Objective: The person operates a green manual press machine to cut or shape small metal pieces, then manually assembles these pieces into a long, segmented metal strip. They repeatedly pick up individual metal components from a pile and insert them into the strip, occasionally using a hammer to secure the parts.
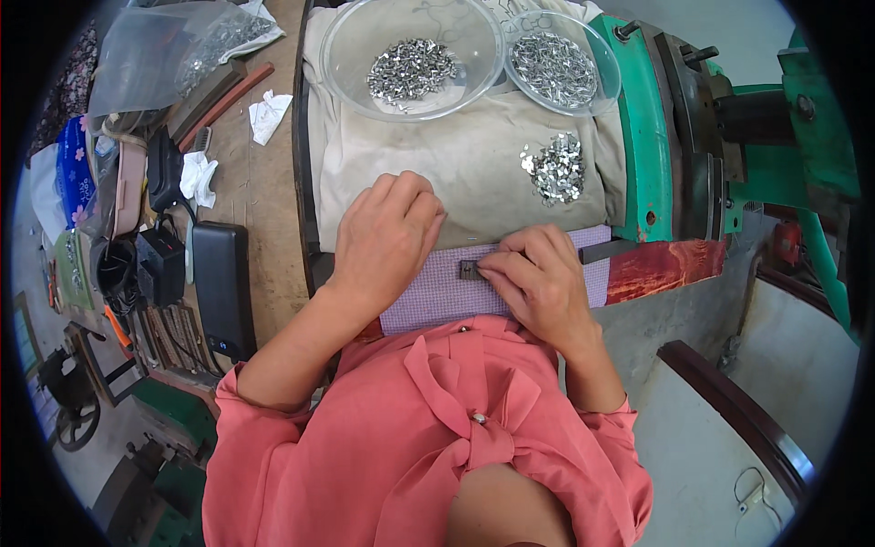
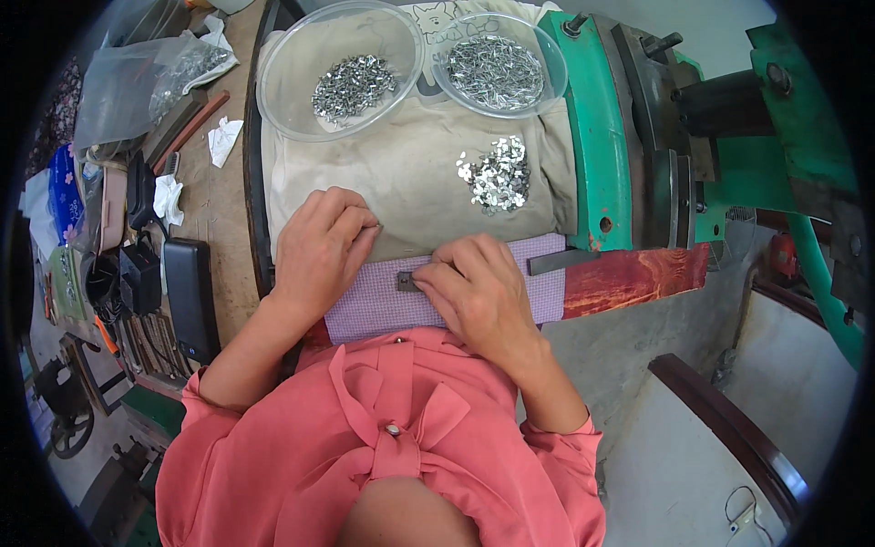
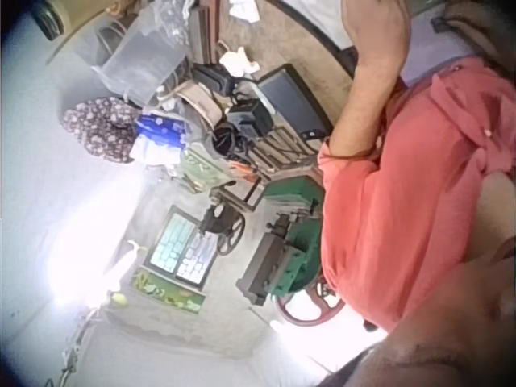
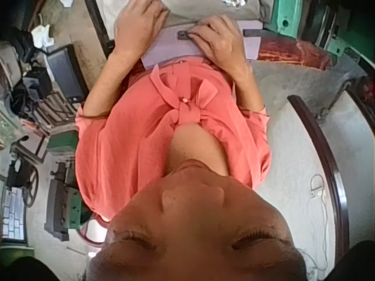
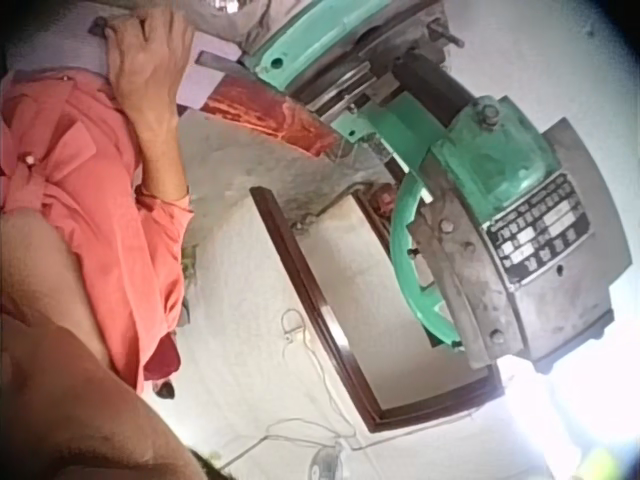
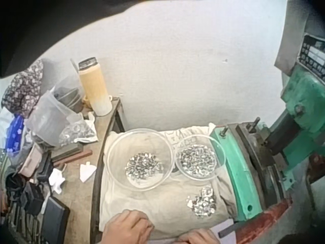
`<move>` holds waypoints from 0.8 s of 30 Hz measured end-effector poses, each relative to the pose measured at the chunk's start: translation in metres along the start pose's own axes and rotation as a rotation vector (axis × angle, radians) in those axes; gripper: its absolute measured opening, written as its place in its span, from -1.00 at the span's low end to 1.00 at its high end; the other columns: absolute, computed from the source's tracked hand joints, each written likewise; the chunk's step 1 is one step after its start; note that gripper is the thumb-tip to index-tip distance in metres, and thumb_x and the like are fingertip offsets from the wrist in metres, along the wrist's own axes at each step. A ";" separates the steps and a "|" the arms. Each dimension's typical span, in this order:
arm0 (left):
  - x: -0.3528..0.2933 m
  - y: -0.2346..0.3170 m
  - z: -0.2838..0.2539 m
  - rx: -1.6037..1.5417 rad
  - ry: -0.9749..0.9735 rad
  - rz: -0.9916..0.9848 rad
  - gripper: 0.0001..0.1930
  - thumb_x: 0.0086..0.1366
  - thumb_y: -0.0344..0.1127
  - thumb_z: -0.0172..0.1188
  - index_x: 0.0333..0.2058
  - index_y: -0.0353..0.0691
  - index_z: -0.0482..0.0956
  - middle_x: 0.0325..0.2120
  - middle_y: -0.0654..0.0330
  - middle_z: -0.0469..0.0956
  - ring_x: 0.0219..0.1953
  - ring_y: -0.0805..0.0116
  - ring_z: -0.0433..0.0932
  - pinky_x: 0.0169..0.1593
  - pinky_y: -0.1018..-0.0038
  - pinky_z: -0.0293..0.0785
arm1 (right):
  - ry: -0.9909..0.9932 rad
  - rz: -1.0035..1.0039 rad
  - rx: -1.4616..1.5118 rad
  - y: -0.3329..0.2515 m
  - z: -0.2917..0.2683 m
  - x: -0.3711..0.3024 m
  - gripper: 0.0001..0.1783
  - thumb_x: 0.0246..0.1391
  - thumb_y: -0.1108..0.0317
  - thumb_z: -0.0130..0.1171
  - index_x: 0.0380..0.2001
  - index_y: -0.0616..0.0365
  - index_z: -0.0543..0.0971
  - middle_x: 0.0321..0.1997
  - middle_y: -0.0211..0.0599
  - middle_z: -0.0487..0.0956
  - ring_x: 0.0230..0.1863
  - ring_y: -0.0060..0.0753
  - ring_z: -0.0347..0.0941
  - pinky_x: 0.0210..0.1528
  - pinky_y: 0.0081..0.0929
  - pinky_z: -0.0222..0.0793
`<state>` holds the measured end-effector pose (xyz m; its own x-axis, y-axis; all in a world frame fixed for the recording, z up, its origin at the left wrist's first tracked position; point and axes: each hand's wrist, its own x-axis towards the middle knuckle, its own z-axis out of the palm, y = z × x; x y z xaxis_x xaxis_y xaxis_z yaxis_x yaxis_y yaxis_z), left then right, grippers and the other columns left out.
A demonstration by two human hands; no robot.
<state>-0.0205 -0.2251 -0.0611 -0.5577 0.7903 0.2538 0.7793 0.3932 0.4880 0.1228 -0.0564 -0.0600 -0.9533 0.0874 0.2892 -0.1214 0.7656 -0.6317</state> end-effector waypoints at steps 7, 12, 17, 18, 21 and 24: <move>-0.001 -0.006 -0.004 -0.211 -0.068 -0.118 -0.84 0.07 -0.50 0.33 -0.33 -0.23 0.59 -0.28 0.17 0.50 -0.20 0.11 0.48 -0.15 0.31 0.42 | 0.047 0.030 -0.064 0.003 0.001 0.017 -0.85 -0.15 0.39 0.42 -0.42 0.02 0.67 -0.38 -0.44 0.49 -0.28 -0.29 0.43 -0.22 -0.33 0.33; -0.004 -0.011 -0.005 -0.267 -0.088 -0.145 -0.83 0.07 -0.53 0.32 -0.31 -0.25 0.60 -0.25 0.15 0.50 -0.16 0.11 0.47 -0.08 0.32 0.41 | 0.005 -0.044 -0.170 0.003 0.009 0.027 -0.85 -0.17 0.40 0.40 -0.44 0.03 0.66 -0.40 -0.44 0.46 -0.28 -0.29 0.42 -0.20 -0.33 0.36; -0.005 -0.011 -0.004 -0.286 -0.111 -0.140 -0.83 0.06 -0.52 0.33 -0.32 -0.25 0.61 -0.24 0.15 0.49 -0.15 0.11 0.46 -0.08 0.32 0.40 | 0.002 -0.058 -0.202 0.000 0.008 0.027 -0.86 -0.18 0.41 0.39 -0.47 0.06 0.63 -0.39 -0.45 0.47 -0.26 -0.29 0.41 -0.20 -0.33 0.36; -0.004 -0.011 -0.005 -0.278 -0.111 -0.140 -0.83 0.06 -0.52 0.33 -0.32 -0.24 0.61 -0.24 0.15 0.49 -0.15 0.11 0.46 -0.08 0.32 0.41 | 0.000 -0.058 -0.200 0.000 0.008 0.028 -0.86 -0.18 0.41 0.39 -0.47 0.06 0.63 -0.39 -0.45 0.47 -0.26 -0.29 0.41 -0.20 -0.33 0.36; -0.004 -0.010 -0.005 -0.267 -0.120 -0.129 -0.82 0.04 -0.50 0.34 -0.33 -0.22 0.62 -0.24 0.16 0.49 -0.16 0.12 0.46 -0.09 0.32 0.41 | -0.005 -0.047 -0.180 0.001 0.008 0.027 -0.87 -0.17 0.40 0.38 -0.46 0.05 0.63 -0.39 -0.44 0.46 -0.26 -0.29 0.41 -0.20 -0.33 0.36; -0.001 -0.009 -0.007 -0.266 -0.128 -0.096 -0.82 0.03 -0.48 0.36 -0.34 -0.19 0.64 -0.25 0.17 0.48 -0.17 0.14 0.46 -0.10 0.32 0.42 | -0.034 -0.043 -0.166 0.002 0.006 0.028 -0.89 -0.16 0.38 0.35 -0.47 0.04 0.63 -0.40 -0.42 0.44 -0.27 -0.29 0.40 -0.20 -0.33 0.35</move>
<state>-0.0292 -0.2328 -0.0600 -0.5715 0.8149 0.0963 0.6128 0.3458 0.7106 0.0941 -0.0560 -0.0578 -0.9573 0.0330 0.2871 -0.1175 0.8631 -0.4912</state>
